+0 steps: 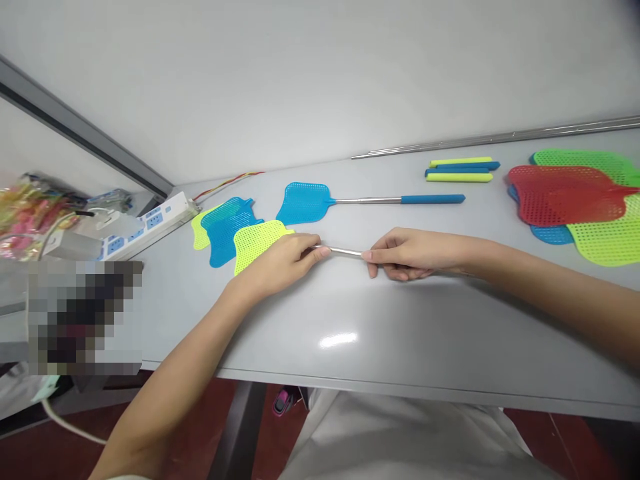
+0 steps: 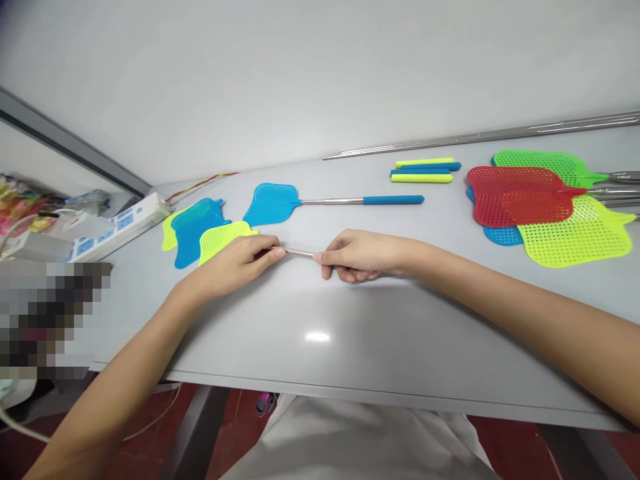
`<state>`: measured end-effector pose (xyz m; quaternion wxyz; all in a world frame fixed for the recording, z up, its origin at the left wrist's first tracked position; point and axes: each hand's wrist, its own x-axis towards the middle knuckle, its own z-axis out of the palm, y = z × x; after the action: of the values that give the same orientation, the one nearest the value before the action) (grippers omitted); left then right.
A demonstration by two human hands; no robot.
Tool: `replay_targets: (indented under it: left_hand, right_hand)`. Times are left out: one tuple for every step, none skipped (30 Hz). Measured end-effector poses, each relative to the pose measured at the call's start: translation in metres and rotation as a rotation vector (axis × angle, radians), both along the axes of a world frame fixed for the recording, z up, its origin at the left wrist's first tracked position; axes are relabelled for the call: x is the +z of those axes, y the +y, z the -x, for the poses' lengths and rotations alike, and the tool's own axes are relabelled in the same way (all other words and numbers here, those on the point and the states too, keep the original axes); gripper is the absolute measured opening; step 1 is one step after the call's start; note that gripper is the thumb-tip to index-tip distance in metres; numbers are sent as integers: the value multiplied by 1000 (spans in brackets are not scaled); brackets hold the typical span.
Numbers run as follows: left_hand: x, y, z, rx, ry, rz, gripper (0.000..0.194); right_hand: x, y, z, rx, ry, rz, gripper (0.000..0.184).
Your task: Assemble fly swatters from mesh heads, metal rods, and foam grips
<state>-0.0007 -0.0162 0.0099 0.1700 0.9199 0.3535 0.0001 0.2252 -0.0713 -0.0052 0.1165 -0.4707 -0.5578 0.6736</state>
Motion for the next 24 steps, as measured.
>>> replay_targets:
  left_hand:
    - [0,0,0,1,4,1,37]
    - [0,1,0,2,8,3,37]
    - [0,1,-1,3,11,6,37]
    - [0,1,-1,4,12,9,37]
    - [1,1,-1,5,13,12,37]
    - [1,1,-1,6,13,14,37]
    - [1,1,-1,8,13,16,37]
    - [1,1,-1,11,13,17,37]
    - [2,1,-1,14,14,19,37]
    - [2,1,-1,17,15,20,37]
    - [2,1,-1,20,18,23,37]
    - [2,1,-1,22,20,26,37]
    - [2,1,-1,23,22,28,37]
    - [2,1,-1,24,23,29,37]
    - [2,1,-1,23,25,29,37]
    - [2,1,-1,22,26,30,37]
    - [2,1,-1,21,26,29,37]
    - [2,1,-1,20,27,29,37]
    - [3,1,-1,19,27,28,37]
    - [3,1,-1,18,27,27,37]
    - [3,1,0,17,27,25,37]
    - [2,1,0,15,26,24,37]
    - [2,1,0,15,26,25,37]
    - [2,1,0,15,25,25,37]
  right_hand:
    - [0,0,0,0,-2,-5,36]
    - [1,0,1,-1,-4,-11,36]
    - [1,0,1,-3,-7,-15,36]
    - [1,0,1,-5,-12,-19,36]
    - [1,0,1,-7,-17,-21,36]
    - [1,0,1,-9,-20,-21,36]
    - [0,1,1,-9,-23,-22,35]
    - [0,1,1,-8,-23,-25,35]
    - [0,1,1,-6,-22,-29,35]
    - [-1,1,1,-4,-20,-35,35]
    - [-2,1,1,-3,-17,-40,36]
    - [-2,1,1,-3,-13,-46,36]
    - [-2,1,1,-4,-10,-50,36]
    - [-2,1,1,-5,-9,-51,36]
    - [-2,0,1,-7,-10,-51,35]
    - [-2,0,1,-9,-12,-51,35]
    - [-2,0,1,-11,-15,-52,34]
    - [-1,0,1,-12,-17,-51,33]
    - [-1,0,1,-15,-18,-52,33]
    - [-1,0,1,-16,-18,-54,33]
    - [-1,0,1,-15,-18,-56,34]
    - [0,0,1,-14,-18,-57,34]
    - [-1,0,1,-14,-17,-57,34]
    - [-1,1,1,-14,-16,-56,34]
